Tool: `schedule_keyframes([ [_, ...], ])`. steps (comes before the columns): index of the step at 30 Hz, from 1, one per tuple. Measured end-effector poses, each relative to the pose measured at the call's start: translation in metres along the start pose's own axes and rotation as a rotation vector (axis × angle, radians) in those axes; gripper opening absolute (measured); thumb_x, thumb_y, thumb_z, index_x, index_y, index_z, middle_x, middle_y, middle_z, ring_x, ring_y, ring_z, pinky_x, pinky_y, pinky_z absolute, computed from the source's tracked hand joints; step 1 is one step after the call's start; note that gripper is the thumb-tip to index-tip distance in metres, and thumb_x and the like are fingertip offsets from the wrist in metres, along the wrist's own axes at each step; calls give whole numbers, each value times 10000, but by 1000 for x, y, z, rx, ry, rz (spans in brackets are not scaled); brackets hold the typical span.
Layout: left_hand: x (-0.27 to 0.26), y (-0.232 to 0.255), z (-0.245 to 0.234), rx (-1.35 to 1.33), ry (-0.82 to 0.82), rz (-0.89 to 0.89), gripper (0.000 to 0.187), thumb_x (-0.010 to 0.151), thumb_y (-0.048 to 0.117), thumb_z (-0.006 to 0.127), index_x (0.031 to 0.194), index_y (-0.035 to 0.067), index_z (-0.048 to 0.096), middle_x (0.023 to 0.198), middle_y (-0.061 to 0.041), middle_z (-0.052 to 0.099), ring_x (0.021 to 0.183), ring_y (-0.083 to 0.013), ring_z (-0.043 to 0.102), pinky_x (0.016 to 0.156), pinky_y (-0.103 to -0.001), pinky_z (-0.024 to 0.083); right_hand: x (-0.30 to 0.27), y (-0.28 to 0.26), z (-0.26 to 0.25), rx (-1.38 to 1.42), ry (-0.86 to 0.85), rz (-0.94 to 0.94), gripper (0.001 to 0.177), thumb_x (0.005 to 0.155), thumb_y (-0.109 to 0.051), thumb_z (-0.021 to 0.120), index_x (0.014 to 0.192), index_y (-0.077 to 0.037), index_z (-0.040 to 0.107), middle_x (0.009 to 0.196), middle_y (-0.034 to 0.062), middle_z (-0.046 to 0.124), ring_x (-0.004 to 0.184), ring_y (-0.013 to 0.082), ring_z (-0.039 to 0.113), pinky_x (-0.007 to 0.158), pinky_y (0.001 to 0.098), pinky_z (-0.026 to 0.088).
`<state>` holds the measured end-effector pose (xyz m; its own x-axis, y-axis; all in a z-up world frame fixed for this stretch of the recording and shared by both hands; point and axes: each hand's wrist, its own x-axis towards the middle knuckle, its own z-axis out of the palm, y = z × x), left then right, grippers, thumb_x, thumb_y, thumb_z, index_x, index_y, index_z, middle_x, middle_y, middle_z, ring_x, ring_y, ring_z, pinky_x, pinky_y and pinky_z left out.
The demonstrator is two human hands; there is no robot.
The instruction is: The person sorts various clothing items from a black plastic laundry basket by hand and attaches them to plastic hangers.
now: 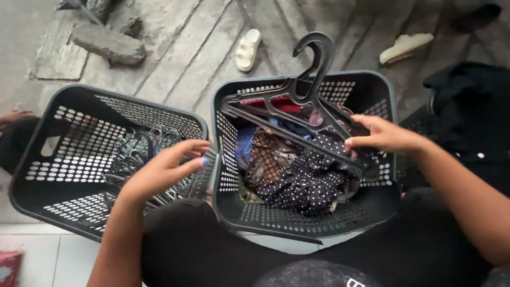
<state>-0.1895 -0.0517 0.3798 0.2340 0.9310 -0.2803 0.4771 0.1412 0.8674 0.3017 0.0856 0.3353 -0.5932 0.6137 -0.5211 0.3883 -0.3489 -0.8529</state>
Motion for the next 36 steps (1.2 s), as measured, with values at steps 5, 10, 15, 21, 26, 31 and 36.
schedule_keyframes([
  [5, 42, 37, 48, 260, -282, 11, 527, 904, 361, 672, 1348, 86, 602, 1259, -98, 719, 1169, -199, 677, 973, -362, 535, -40, -17, -33, -339, 101, 32, 317, 870, -123, 730, 1146, 12, 651, 853, 94, 753, 743, 136, 663, 678, 311, 543],
  [10, 117, -13, 91, 269, -399, -99, 575, 904, 464, 665, 1338, 90, 622, 1229, -114, 738, 1157, -245, 706, 1003, -367, 534, -41, -24, -46, -749, 149, 87, 351, 863, -236, 771, 1139, -53, 656, 807, 122, 789, 721, 196, 715, 703, 359, 549],
  [15, 163, -119, 79, 1106, 137, 139, 675, 822, 534, 748, 1331, 108, 624, 1417, -126, 587, 1344, -305, 522, 1037, -477, 474, -30, -8, -58, -811, 149, 72, 366, 858, -238, 764, 1150, -52, 646, 770, 150, 787, 695, 226, 754, 700, 378, 552],
  [21, 164, -188, 43, 1141, 150, -161, 864, 867, 643, 606, 1598, 288, 312, 1604, -128, 301, 1481, -339, 251, 1045, -716, 294, -22, 3, -66, -784, 175, 85, 344, 866, -226, 757, 1146, -56, 650, 772, 149, 785, 689, 246, 745, 689, 390, 554],
  [26, 167, -196, 33, 1083, 129, -311, 874, 956, 735, 430, 1619, 188, 272, 1609, -15, 355, 1484, -322, 334, 1063, -718, 292, -9, 18, -74, -764, 205, 65, 387, 829, -202, 756, 1177, -67, 659, 802, 142, 773, 708, 216, 703, 675, 385, 551],
  [31, 168, -197, 26, 1213, 31, -446, 659, 1048, 628, 359, 1541, 204, 472, 1643, 31, 407, 1365, -333, 531, 1065, -704, 349, -6, 35, -83, -701, 182, 87, 346, 828, -198, 751, 1142, -71, 683, 786, 128, 798, 702, 173, 709, 680, 360, 559],
  [36, 174, -215, 6, 1161, 85, -539, 660, 1020, 615, 365, 1529, 203, 445, 1652, 44, 320, 1355, -366, 500, 1014, -769, 298, -6, 31, -79, -753, 191, 143, 328, 855, -209, 753, 1139, -61, 681, 819, 136, 747, 694, 208, 695, 666, 382, 551],
])
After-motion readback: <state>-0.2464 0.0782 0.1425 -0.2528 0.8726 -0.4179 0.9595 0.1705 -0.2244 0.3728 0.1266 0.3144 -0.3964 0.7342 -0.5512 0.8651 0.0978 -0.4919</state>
